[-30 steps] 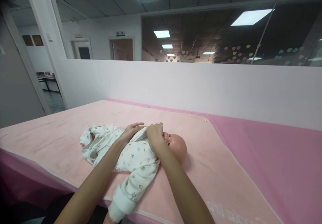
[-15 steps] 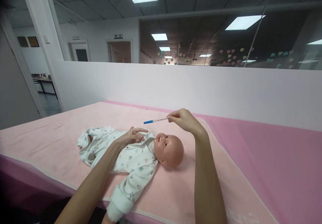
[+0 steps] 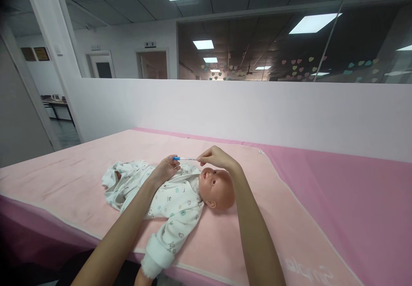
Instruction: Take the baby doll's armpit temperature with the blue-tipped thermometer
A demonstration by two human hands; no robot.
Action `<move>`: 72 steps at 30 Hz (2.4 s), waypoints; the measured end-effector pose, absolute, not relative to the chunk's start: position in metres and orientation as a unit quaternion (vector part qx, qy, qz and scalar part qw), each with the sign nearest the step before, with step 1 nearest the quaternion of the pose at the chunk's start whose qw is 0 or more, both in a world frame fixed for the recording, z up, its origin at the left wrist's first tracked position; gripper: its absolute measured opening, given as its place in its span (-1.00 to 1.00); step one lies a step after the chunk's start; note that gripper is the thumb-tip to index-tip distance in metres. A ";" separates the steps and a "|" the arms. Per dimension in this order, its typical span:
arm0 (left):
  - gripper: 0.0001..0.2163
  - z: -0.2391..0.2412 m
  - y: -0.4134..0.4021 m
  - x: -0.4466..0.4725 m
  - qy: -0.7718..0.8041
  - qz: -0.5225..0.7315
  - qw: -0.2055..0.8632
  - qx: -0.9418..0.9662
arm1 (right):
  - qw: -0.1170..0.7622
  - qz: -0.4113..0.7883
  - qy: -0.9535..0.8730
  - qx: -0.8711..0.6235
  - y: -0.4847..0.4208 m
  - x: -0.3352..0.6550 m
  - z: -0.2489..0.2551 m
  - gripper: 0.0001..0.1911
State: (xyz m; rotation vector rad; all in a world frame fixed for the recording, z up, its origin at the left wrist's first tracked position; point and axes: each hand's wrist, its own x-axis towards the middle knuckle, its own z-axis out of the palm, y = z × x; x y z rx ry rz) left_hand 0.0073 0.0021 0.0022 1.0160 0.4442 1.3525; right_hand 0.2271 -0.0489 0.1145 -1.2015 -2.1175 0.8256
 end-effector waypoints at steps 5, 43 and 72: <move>-0.78 -0.001 0.007 0.008 0.204 0.622 0.630 0.418 | 0.262 0.298 -0.800 -0.450 -0.052 0.220 0.114 -0.91; -0.74 0.002 0.001 0.006 0.152 0.644 0.630 0.407 | 0.270 0.255 -0.817 -0.441 -0.054 0.214 0.115 -0.76; -0.83 0.016 -0.022 0.005 0.239 0.334 0.557 0.721 | 0.317 -0.193 -0.687 -0.624 -0.186 0.230 -0.004 -0.74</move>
